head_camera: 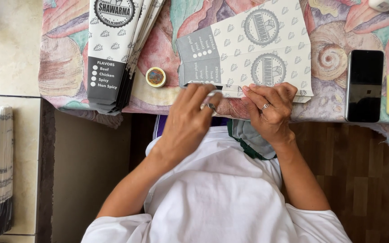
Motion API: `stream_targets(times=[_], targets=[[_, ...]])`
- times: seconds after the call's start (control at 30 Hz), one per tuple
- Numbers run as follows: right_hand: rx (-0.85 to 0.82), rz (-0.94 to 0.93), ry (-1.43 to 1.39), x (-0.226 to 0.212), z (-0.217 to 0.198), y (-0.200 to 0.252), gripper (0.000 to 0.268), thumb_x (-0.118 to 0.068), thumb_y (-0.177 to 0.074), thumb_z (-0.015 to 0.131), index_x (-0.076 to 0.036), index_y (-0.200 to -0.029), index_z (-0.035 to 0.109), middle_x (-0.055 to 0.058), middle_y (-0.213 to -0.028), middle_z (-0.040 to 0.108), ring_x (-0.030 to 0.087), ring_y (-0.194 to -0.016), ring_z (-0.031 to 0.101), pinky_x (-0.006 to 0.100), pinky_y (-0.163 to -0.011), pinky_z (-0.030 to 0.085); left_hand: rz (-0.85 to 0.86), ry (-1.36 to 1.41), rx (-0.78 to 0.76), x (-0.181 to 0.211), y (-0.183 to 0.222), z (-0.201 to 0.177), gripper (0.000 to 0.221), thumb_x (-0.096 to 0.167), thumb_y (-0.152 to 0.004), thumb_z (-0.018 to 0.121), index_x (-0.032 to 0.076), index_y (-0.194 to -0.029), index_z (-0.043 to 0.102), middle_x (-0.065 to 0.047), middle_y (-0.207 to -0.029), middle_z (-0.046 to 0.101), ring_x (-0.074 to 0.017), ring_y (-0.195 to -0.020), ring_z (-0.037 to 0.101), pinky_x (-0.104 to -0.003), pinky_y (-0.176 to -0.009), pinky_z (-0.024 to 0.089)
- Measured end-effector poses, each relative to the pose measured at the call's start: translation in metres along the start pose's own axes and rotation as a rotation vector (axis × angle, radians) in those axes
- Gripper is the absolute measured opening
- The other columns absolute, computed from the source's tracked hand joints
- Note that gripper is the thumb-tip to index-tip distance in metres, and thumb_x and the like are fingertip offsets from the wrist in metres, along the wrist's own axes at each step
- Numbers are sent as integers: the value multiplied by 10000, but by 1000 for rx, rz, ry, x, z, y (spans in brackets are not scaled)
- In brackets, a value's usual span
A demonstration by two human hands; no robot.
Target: The person prepares paper food wrappers by hand on a table, including folding them along pre-scored lines and applying adhesive from a small container to secure the edges.
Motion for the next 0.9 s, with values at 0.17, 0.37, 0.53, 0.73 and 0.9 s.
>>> stream_targets(times=[0.17,0.37,0.53,0.73,0.9], targets=[[13,-7,1,2,2,1,176,-209,-1013,768,-73,-1100,837,53,-1010,736,236,-862,644,417,-914,452,19,-180,-72,-30,12,17,80,-72,-882,709,-4,-925,710,-153,-920,645,-300,-869,617,-379,-750,490],[23,-11,-4,2,2,2,178,-215,-1006,771,-82,-1107,834,56,-1002,736,239,-864,646,421,-924,449,-4,-253,-135,-42,16,20,70,-16,-861,753,46,-833,733,-104,-865,651,-256,-826,594,-356,-709,460],[24,-13,1,2,2,1,183,-220,-1008,769,-85,-1114,832,55,-1006,738,234,-869,649,417,-932,448,-13,-261,-176,-46,13,19,71,1,-851,767,66,-830,748,-85,-845,655,-236,-820,586,-343,-713,454],[23,-7,5,0,0,-1,179,-218,-1010,765,-86,-1109,835,55,-991,729,232,-815,628,414,-906,439,86,-224,-159,-51,11,19,128,-11,-830,753,56,-738,695,-87,-794,588,-246,-757,551,-346,-681,445],[-14,-6,13,-1,-2,-5,198,-250,-1025,746,-93,-1119,821,58,-984,716,238,-817,625,417,-915,432,178,-225,-155,-50,8,17,173,-73,-791,750,36,-681,674,-107,-761,550,-265,-707,519,-361,-649,432]])
Point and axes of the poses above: each hand's wrist, its own y-axis away from the middle knuckle, its own z-axis out of the palm, x = y × z, the point moved 4 cm from there along -y, towards the middle knuckle
